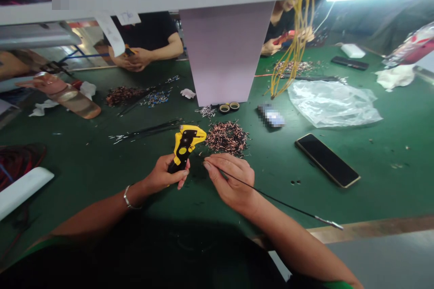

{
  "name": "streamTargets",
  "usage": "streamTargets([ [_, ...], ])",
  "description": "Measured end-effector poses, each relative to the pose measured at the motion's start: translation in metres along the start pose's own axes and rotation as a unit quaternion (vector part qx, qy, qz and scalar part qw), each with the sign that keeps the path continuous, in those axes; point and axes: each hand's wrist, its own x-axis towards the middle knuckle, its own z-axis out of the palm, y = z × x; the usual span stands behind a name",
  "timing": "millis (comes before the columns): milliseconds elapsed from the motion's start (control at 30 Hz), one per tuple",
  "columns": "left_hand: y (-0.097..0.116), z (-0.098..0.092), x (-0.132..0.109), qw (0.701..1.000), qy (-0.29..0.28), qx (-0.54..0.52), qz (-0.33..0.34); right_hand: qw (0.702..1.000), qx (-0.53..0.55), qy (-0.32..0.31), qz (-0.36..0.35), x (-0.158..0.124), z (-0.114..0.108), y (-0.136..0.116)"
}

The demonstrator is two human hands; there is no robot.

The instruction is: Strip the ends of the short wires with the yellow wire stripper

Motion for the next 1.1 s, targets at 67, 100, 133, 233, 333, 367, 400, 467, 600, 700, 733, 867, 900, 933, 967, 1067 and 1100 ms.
streamTargets([
  [67,0.0,0.0,0.0,1.0,0.006,0.009,-0.005,1.0,0.01,0.0,0.008,0.001,0.0,0.0],
  [100,0.0,-0.001,0.0,1.0,0.01,0.014,-0.008,1.0,0.016,0.001,0.013,0.001,0.0,0.001],
  [133,-0.001,-0.001,0.0,1.0,0.015,0.019,-0.01,1.0,0.023,0.004,0.017,0.002,0.0,0.001],
  [233,-0.004,-0.002,0.002,1.0,0.017,0.015,-0.014,0.998,0.043,0.013,0.044,0.002,0.001,0.002],
  [333,-0.006,-0.002,0.005,0.999,-0.012,-0.05,-0.002,0.993,0.062,0.018,0.099,0.003,0.001,0.005],
  [367,-0.007,-0.003,0.006,0.996,-0.027,-0.079,0.003,0.989,0.073,0.024,0.126,0.003,0.0,0.007],
  [400,-0.007,-0.003,0.007,0.993,-0.043,-0.107,0.007,0.983,0.092,0.034,0.156,0.004,-0.001,0.01],
  [467,-0.005,-0.005,0.009,0.985,-0.081,-0.15,0.006,0.961,0.16,0.064,0.216,0.007,-0.003,0.016],
  [600,0.0,-0.01,0.011,0.967,-0.152,-0.205,0.005,0.893,0.324,0.104,0.296,0.018,-0.01,0.03],
  [700,0.003,-0.011,0.01,0.957,-0.199,-0.209,0.011,0.851,0.396,0.094,0.333,0.024,-0.013,0.037],
  [733,0.004,-0.011,0.009,0.956,-0.21,-0.205,0.013,0.841,0.411,0.088,0.341,0.025,-0.013,0.038],
  [867,0.003,-0.012,0.007,0.951,-0.235,-0.198,0.016,0.822,0.435,0.07,0.362,0.027,-0.013,0.041],
  [900,0.002,-0.012,0.007,0.95,-0.242,-0.198,0.014,0.817,0.44,0.068,0.366,0.027,-0.013,0.041],
  [933,0.001,-0.012,0.007,0.948,-0.247,-0.199,0.011,0.813,0.445,0.065,0.37,0.027,-0.013,0.042],
  [967,0.001,-0.011,0.007,0.946,-0.252,-0.203,0.01,0.809,0.45,0.062,0.374,0.027,-0.013,0.042],
  [1067,0.003,-0.009,0.007,0.94,-0.263,-0.219,0.012,0.799,0.461,0.055,0.382,0.027,-0.013,0.043],
  [1100,0.005,-0.007,0.007,0.938,-0.265,-0.223,0.014,0.796,0.464,0.052,0.386,0.027,-0.012,0.043],
])
